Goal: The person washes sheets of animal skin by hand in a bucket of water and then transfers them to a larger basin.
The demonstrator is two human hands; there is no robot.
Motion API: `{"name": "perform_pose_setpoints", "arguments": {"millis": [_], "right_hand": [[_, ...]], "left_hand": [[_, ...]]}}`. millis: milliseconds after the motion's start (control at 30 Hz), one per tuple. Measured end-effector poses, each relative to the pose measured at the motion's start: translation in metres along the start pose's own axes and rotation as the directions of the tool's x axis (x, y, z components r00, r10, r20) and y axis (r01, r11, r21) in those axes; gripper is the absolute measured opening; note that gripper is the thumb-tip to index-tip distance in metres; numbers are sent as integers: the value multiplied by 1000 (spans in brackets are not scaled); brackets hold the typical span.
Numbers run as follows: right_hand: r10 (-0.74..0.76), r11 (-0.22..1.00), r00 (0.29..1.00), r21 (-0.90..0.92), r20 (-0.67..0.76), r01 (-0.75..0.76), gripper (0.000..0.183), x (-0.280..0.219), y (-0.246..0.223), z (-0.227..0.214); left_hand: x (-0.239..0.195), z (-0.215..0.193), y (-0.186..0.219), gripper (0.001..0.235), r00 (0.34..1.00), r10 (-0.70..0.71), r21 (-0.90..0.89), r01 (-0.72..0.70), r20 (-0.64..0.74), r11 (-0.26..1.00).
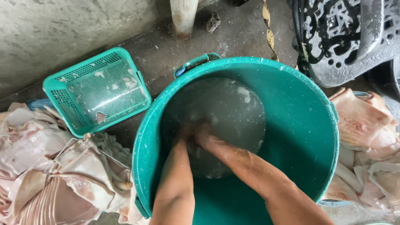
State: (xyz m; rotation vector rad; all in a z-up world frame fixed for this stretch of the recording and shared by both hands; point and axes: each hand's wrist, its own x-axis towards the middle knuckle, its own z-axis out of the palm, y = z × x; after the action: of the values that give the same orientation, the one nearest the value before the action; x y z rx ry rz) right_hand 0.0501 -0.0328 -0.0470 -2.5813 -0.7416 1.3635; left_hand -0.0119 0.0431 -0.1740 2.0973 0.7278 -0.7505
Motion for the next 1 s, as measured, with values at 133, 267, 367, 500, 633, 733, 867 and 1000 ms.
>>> {"name": "perform_pose_setpoints", "arguments": {"millis": [133,267,367,500,633,733,867,1000], "right_hand": [[189,982,981,40,-43,-187,39,0,22,30],[274,953,962,127,20,-274,41,3,49,44],[298,938,954,174,39,-300,42,7,64,40],[273,933,962,236,24,-271,43,25,51,50],[251,943,968,225,5,-245,45,53,65,48],[191,959,981,214,-16,-183,46,119,51,31],[252,940,966,224,53,-257,47,131,75,54],[290,945,955,138,65,-297,49,125,128,20]], "left_hand": [[-6,10,16,67,999,-39,107,37,13,994],[-12,12,21,60,1000,-12,108,10,16,994],[-9,13,30,55,999,45,146,-45,3,988],[-11,0,16,49,960,271,439,-274,71,856],[-25,2,19,43,890,448,656,-389,86,647],[-12,-25,14,44,985,172,311,-172,29,935],[-21,-25,-3,44,994,101,308,-110,46,945],[14,-55,5,45,996,71,218,-56,-60,974]]}}
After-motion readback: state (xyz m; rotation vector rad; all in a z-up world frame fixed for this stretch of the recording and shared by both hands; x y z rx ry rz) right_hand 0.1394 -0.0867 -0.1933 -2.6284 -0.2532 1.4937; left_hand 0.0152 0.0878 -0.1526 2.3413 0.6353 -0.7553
